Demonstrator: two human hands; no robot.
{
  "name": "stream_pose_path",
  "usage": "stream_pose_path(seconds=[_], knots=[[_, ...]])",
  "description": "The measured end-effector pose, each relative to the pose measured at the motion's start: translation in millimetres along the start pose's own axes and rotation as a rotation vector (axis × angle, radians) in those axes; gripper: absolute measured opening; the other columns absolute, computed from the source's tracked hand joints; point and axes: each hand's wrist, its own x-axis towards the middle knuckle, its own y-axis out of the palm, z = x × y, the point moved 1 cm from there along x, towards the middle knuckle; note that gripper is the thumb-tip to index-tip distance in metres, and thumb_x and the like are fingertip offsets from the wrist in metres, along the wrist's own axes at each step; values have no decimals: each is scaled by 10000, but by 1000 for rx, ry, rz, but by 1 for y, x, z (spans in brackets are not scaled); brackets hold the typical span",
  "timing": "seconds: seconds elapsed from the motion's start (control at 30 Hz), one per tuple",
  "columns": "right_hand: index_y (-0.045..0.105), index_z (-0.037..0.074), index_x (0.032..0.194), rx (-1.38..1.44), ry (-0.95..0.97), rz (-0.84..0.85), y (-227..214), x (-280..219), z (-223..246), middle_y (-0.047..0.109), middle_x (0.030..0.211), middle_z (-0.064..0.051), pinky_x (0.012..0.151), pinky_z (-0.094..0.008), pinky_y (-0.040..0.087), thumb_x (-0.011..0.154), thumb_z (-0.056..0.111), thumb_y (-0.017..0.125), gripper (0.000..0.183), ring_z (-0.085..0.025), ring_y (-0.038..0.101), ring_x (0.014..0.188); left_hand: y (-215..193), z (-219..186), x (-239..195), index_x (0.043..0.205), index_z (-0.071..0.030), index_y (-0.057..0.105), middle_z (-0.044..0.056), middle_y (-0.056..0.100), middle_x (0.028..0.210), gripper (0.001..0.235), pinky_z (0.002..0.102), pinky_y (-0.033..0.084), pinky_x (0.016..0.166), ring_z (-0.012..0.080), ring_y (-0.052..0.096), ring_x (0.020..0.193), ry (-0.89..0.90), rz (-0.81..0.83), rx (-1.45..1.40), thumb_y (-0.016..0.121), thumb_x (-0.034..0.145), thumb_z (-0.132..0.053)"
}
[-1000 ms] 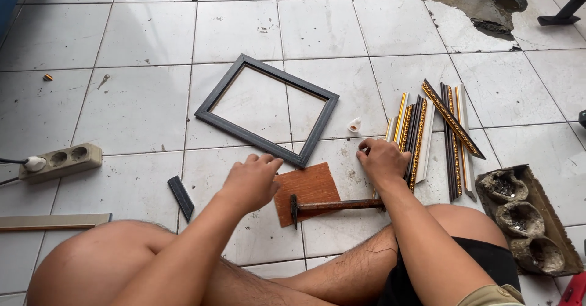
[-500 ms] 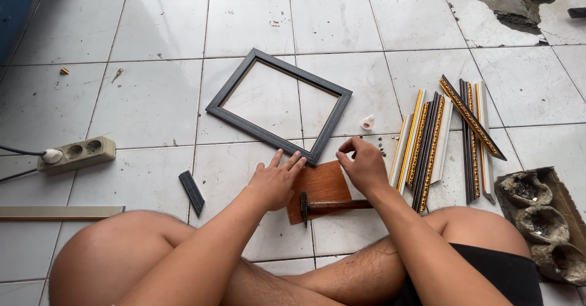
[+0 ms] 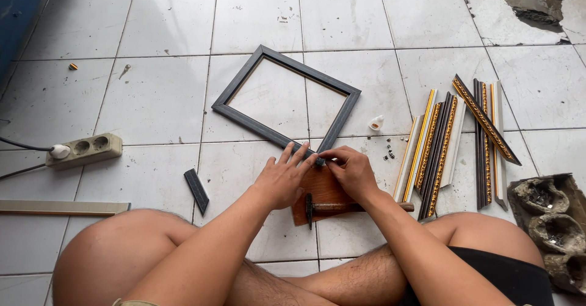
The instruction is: Assembling a picture frame by nailing the corners together while sitting on the floor.
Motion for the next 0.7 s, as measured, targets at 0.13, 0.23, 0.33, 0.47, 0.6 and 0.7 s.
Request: stream_pose_path(seconds=[0.13, 0.23, 0.33, 0.47, 0.6, 0.7], knots=[[693, 146, 923, -46, -66, 6, 0, 1, 4, 655, 861, -97, 656, -330, 539, 778, 22, 582, 220, -266, 649, 788, 7, 9, 12, 1386, -139, 215, 97, 199, 1447, 695, 495, 387, 920, 342, 174, 1323, -38, 15, -71, 573, 795, -219], [687, 155, 945, -100, -136, 17, 0, 1, 2, 655, 869, -83, 661, -333, 540, 798, 43, 576, 215, -252, 650, 794, 11, 14, 17, 1359, -122, 279, 87, 252, 1429, 666, 466, 400, 917, 326, 193, 1320, -52, 24, -51, 590, 782, -239], [593, 187, 1118, -209, -161, 9, 0, 2, -1, 672, 823, -54, 693, -323, 538, 769, 54, 610, 375, -217, 658, 776, 9, 16, 20, 1326, -120, 331, 98, 345, 1372, 630, 441, 426, 896, 343, 250, 1294, -41, -5, -87, 602, 770, -238], [548, 186, 1152, -274, -185, 19, 2, 3, -4, 686, 802, -44, 698, -336, 530, 763, 71, 622, 413, -212, 660, 778, 8, 15, 18, 1305, -101, 354, 102, 362, 1361, 606, 438, 436, 893, 357, 263, 1286, -27, -3, -73, 608, 770, -225], [543, 164, 1151, -301, -201, 27, 3, 4, -5, 687, 794, -56, 700, -353, 528, 757, 61, 625, 415, -221, 660, 773, 7, 15, 19, 1302, -113, 351, 95, 361, 1363, 609, 445, 442, 891, 357, 269, 1283, -31, -5, -61, 615, 768, -241], [545, 169, 1155, -322, -189, 42, 3, 3, -2, 689, 791, -46, 696, -343, 528, 754, 62, 626, 423, -216, 661, 767, 5, 12, 17, 1305, -122, 350, 89, 349, 1375, 605, 456, 436, 896, 353, 257, 1291, -44, 7, -63, 613, 776, -248]])
